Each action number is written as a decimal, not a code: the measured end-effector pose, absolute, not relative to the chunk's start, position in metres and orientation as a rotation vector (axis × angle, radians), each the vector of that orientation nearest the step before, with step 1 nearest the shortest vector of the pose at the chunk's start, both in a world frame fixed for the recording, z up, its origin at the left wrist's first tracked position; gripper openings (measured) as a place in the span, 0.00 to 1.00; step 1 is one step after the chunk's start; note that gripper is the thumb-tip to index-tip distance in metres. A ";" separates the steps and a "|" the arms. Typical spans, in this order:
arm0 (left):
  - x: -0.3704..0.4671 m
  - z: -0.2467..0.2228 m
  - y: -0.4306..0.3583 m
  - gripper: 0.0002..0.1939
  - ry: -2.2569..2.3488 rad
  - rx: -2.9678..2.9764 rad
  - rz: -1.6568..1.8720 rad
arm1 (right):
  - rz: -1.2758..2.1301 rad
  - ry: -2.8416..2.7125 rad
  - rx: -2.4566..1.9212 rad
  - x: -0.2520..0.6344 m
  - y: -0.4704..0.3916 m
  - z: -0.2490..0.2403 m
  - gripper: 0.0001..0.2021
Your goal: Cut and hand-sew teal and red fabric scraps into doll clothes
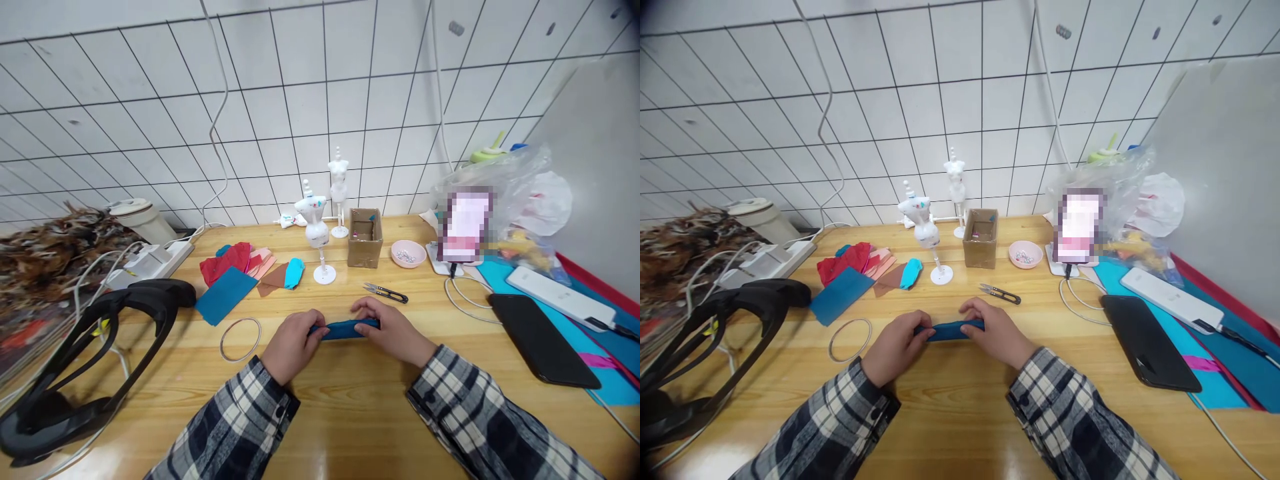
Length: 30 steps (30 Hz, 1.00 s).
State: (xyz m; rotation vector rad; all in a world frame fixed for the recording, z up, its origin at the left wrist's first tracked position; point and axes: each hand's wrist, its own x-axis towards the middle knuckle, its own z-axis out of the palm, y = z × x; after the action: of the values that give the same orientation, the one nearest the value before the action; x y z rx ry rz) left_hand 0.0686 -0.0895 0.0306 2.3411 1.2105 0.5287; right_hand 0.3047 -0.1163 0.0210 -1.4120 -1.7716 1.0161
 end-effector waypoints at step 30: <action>0.069 0.044 -0.095 0.19 1.054 1.348 0.512 | 0.024 -1.828 -1.920 0.357 -0.104 0.023 0.12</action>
State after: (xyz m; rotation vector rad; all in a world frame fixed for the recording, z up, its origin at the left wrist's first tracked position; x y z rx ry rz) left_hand 0.0687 -0.0947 0.0440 1.3480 1.0545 0.5123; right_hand 0.3566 -0.1040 0.0234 -1.9203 -1.8279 0.0239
